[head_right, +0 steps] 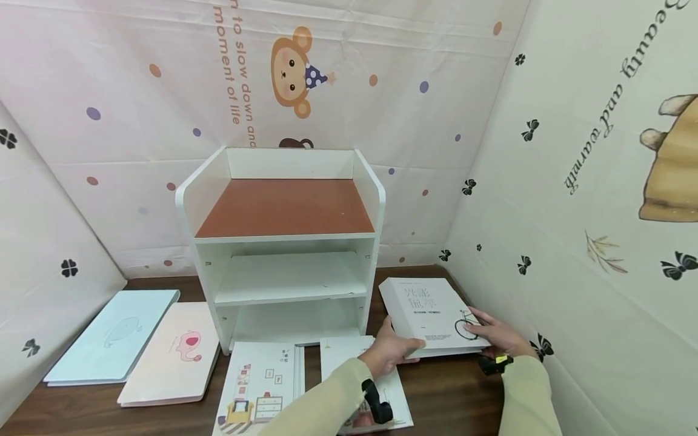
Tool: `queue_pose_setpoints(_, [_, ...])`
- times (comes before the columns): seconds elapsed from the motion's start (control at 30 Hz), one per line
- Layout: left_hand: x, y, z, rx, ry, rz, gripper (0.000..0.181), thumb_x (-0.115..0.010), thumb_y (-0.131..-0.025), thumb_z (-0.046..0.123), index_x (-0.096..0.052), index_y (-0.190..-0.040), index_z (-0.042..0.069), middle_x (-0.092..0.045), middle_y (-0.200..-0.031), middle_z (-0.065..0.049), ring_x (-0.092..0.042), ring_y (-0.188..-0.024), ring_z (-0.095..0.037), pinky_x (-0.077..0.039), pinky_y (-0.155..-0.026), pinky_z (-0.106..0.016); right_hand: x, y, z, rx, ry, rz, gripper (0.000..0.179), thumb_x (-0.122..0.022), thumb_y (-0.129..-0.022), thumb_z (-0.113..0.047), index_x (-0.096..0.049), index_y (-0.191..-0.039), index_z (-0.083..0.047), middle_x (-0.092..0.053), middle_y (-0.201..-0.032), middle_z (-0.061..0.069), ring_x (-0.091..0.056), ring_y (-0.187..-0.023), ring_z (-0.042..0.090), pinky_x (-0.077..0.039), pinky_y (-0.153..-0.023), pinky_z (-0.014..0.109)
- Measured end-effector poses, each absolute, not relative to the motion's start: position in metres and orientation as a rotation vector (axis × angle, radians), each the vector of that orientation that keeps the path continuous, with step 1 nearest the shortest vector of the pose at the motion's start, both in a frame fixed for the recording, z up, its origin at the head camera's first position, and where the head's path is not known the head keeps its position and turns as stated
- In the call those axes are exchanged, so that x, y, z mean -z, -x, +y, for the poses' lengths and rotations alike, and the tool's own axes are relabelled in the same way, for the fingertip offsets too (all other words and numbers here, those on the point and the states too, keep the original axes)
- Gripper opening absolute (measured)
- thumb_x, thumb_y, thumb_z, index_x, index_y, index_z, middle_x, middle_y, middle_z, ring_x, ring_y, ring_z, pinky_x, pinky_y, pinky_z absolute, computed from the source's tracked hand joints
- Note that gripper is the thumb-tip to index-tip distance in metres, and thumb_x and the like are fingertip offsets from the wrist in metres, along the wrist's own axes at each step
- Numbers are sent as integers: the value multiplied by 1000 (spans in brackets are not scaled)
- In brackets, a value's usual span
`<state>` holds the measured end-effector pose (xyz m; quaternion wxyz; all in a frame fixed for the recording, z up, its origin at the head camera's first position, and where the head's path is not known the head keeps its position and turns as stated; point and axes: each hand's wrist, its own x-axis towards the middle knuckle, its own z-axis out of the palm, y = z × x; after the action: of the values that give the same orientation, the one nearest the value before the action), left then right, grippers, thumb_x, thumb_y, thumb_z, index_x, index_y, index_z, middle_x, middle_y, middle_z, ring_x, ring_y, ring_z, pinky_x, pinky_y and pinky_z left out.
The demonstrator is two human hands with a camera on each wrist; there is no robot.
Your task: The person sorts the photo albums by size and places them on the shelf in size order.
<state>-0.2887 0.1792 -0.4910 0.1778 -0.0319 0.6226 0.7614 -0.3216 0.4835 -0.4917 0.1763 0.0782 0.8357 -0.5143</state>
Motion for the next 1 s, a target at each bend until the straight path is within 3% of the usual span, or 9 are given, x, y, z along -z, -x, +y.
queue_pose_setpoints(0.27, [489, 287, 176, -2072, 83, 1886, 107, -87, -77, -1, -23, -162, 6, -30, -161, -27, -49, -131, -38, -65, -73, -42, 491, 317, 480, 1643, -220, 2245, 89, -67, -101, -32, -7, -164, -11, -74, -93, -3, -69, -79, 14, -57, -70, 30])
queue_pose_setpoints(0.37, [488, 286, 174, -2019, 77, 1956, 106, -88, -77, 3, -24, -162, 7, -32, -161, -25, -45, -137, -38, -63, -85, -44, 490, 316, 480, 1736, -218, 2161, 77, -66, -101, -28, -22, -165, -27, -74, -97, -3, -71, -82, 14, -58, -72, 30])
queue_pose_setpoints(0.43, [488, 285, 173, -2015, 63, 1961, 107, -88, -77, 3, -23, -162, 6, -34, -160, -25, -47, -135, -38, -62, -87, -46, 490, 315, 479, 1799, -217, 2103, 64, -66, -102, -26, -38, -155, -43, -74, -99, -3, -72, -84, 15, -59, -72, 29])
queue_pose_setpoints(0.5, [488, 285, 172, -2011, 51, 1979, 107, -88, -77, 4, -23, -162, 6, -36, -158, -24, -48, -134, -37, -61, -90, -46, 489, 314, 478, 1842, -203, 2065, 53, -66, -102, -24, -48, -143, -51, -74, -102, -4, -73, -85, 16, -60, -73, 29])
queue_pose_setpoints(0.6, [488, 284, 172, -2024, 49, 1981, 108, -88, -76, 4, -23, -162, 6, -36, -158, -24, -49, -133, -36, -61, -92, -46, 487, 312, 477, 1877, -179, 2034, 49, -65, -102, -22, -52, -137, -53, -74, -104, -4, -74, -87, 17, -60, -74, 29])
queue_pose_setpoints(0.67, [487, 283, 170, -2009, 57, 2009, 108, -89, -76, 6, -24, -162, 6, -36, -159, -24, -48, -135, -35, -57, -99, -46, 486, 312, 476, 1879, -163, 2025, 49, -65, -102, -22, -52, -138, -53, -75, -104, -3, -74, -87, 17, -59, -73, 29])
queue_pose_setpoints(0.87, [482, 282, 165, -2042, 25, 1954, 108, -88, -76, 1, -24, -162, 9, -40, -155, -23, -55, -125, -34, -63, -84, -45, 481, 309, 475, 1939, -92, 1953, 42, -60, -105, -16, -61, -120, -55, -76, -103, -2, -74, -86, 17, -60, -71, 29])
queue_pose_setpoints(1.0, [484, 284, 164, -2038, 10, 2029, 106, -90, -74, 3, -29, -160, 6, -41, -157, -22, -47, -137, -37, -50, -109, -50, 477, 307, 475, 1932, -49, 1961, 44, -59, -105, -15, -61, -121, -57, -76, -104, -3, -74, -87, 17, -61, -73, 29])
